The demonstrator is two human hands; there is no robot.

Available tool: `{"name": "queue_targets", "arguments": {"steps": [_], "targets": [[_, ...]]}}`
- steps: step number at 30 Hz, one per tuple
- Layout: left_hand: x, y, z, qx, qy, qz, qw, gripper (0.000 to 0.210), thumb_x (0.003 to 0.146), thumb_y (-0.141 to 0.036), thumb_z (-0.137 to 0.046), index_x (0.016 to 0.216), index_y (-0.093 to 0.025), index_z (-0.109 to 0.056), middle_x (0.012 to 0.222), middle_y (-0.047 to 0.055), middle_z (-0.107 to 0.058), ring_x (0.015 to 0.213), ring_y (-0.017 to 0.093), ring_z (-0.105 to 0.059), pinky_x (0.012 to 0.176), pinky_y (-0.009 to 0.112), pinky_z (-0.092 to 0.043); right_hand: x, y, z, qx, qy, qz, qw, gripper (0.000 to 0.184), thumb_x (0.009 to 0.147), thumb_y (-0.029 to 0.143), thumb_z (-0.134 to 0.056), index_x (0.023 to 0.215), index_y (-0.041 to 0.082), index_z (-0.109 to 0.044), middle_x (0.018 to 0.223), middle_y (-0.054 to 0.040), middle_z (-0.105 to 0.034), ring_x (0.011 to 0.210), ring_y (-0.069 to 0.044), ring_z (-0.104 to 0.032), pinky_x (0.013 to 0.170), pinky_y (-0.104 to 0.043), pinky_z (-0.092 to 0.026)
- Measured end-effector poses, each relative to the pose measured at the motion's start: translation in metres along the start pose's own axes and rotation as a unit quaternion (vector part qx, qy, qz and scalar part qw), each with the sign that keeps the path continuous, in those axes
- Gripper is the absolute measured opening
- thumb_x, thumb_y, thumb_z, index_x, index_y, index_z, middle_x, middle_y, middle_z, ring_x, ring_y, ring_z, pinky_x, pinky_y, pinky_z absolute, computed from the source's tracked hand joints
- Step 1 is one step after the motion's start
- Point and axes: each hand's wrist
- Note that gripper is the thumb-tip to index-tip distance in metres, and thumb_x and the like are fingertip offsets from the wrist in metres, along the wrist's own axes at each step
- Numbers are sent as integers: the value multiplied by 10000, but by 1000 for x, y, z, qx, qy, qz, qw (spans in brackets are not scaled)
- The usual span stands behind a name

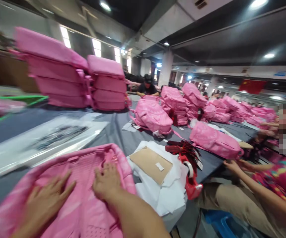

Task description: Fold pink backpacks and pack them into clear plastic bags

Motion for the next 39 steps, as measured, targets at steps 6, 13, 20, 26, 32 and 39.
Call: {"name": "queue_targets", "arguments": {"steps": [6, 13, 20, 26, 32, 39], "targets": [[5, -16, -2, 39, -87, 95, 991, 463, 961, -254, -400, 1331, -161, -662, 1380, 153, -656, 1353, 318, -541, 1177, 546, -353, -1, -14, -63, 68, -65, -23, 995, 494, 999, 271, -496, 1481, 168, -518, 1585, -197, -417, 1502, -328, -341, 1224, -592, -281], [6, -50, -14, -28, 0, 37, 999, 494, 1018, -389, -457, 1503, -303, -487, 1584, 90, -463, 1497, 326, -354, 1185, 615, -309, 5, -35, -85, 211, -221, -47, 951, 522, 994, 242, -338, 1484, 118, -469, 1511, -192, -516, 1444, -304, -442, 1178, -577, -391], [7, -59, 1, -89, 16, 78, 993, 521, 1017, -418, -469, 1529, -328, -444, 1611, 68, -419, 1496, 348, -356, 1193, 655, -304, 19, -25, -38, 302, -272, 44, 913, 340, 1031, 315, -389, 1276, 229, -608, 1283, -122, -663, 1254, -261, -600, 1061, -493, -501], [8, -57, -12, -119, -11, 81, 989, 540, 991, -465, -504, 1516, -344, -468, 1603, 57, -428, 1505, 350, -338, 1217, 629, -295, 139, 19, 11, 67, -45, 185, 979, 245, 1033, 211, -466, 1144, 217, -684, 1199, -90, -697, 1141, -211, -643, 1021, -379, -490], [11, -44, -83, -10, -88, 36, 995, 636, 990, -398, -525, 1583, -388, -297, 1540, 46, -517, 1429, 315, -462, 1145, 545, -385, 273, 36, -31, -47, 102, 102, 988, 158, 964, 252, -662, 1078, 147, -691, 1123, -87, -703, 1040, -226, -678, 943, -439, -549], [7, -48, -96, -30, -25, 38, 999, 660, 1003, -243, -446, 1602, -386, -210, 1636, 16, -358, 1522, 305, -310, 1123, 579, -412, 332, 29, -108, -12, 202, 98, 974, 253, 967, 374, -665, 1102, 160, -667, 1119, -58, -685, 983, -200, -669, 880, -412, -569]]}}
Point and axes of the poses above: each hand's wrist, its own x-axis towards the middle knuckle, its own z-axis out of the back of the hand, y = z × x
